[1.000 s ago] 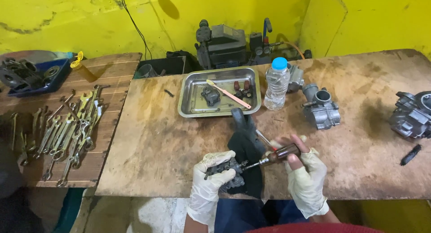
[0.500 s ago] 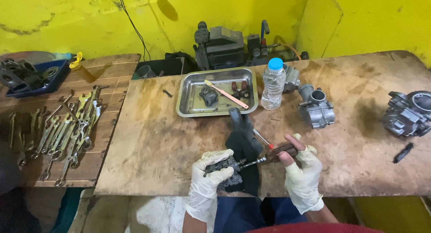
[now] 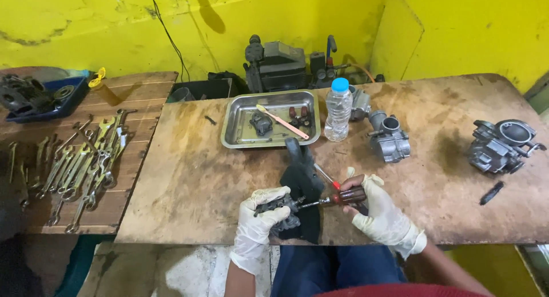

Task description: Disassembling and cleaning a motorcycle carburetor using a screwdriver and a brush on a workbench.

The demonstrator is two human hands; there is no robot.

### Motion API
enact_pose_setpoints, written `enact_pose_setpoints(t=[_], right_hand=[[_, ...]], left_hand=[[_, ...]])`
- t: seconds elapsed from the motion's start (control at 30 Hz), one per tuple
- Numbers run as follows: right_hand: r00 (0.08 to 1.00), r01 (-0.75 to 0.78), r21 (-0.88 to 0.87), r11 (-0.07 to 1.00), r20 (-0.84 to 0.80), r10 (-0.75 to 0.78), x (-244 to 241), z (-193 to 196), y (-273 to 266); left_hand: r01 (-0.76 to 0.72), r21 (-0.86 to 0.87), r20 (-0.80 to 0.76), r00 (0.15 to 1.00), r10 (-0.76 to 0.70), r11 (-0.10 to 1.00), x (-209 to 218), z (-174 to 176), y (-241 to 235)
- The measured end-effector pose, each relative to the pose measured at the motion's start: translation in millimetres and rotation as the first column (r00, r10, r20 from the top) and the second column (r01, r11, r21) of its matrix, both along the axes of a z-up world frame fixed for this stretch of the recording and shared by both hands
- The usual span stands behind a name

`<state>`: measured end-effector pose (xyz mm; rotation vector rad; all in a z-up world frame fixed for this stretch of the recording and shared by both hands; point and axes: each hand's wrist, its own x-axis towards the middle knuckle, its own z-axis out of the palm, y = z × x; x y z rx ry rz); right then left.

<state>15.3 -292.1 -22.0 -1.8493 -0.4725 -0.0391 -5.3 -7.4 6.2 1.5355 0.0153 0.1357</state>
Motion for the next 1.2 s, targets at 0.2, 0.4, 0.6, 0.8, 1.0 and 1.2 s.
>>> enact_pose_setpoints(t=[0.2,0.4,0.6,0.8,1.0,1.2], right_hand=[[0.921,0.002,-0.396,0.918,0.359,0.153,36,4,-19],[0.955,-0.044,-0.621,0.782,0.203,0.215,43,22,-18],[0.935,-0.123,-0.574,0.810,0.207,0.288,51,3,-29],[0.887,-0.067,-0.485,0.872,0.372,0.275,60,-29,-36],[0.942,-0.143,-0.558,0.817,0.177,0.286,48,0,-26],[0.970,-0.185,-0.512,0.839,0.043,0.239,62,-28,-40]], left_hand=[[-0.014,0.015,-0.057,0.998,0.015,1.000,-4,8,-4],[-0.008,-0.005,-0.102,0.995,0.007,1.000,-2,7,-4],[-0.027,0.015,-0.040,0.999,0.028,1.000,0,2,-6],[-0.033,0.028,-0.111,0.993,0.036,0.999,-1,8,-9],[0.004,0.047,-0.071,0.997,0.000,0.999,2,4,-4],[0.013,0.040,-0.050,0.999,-0.011,0.999,6,-9,1]])
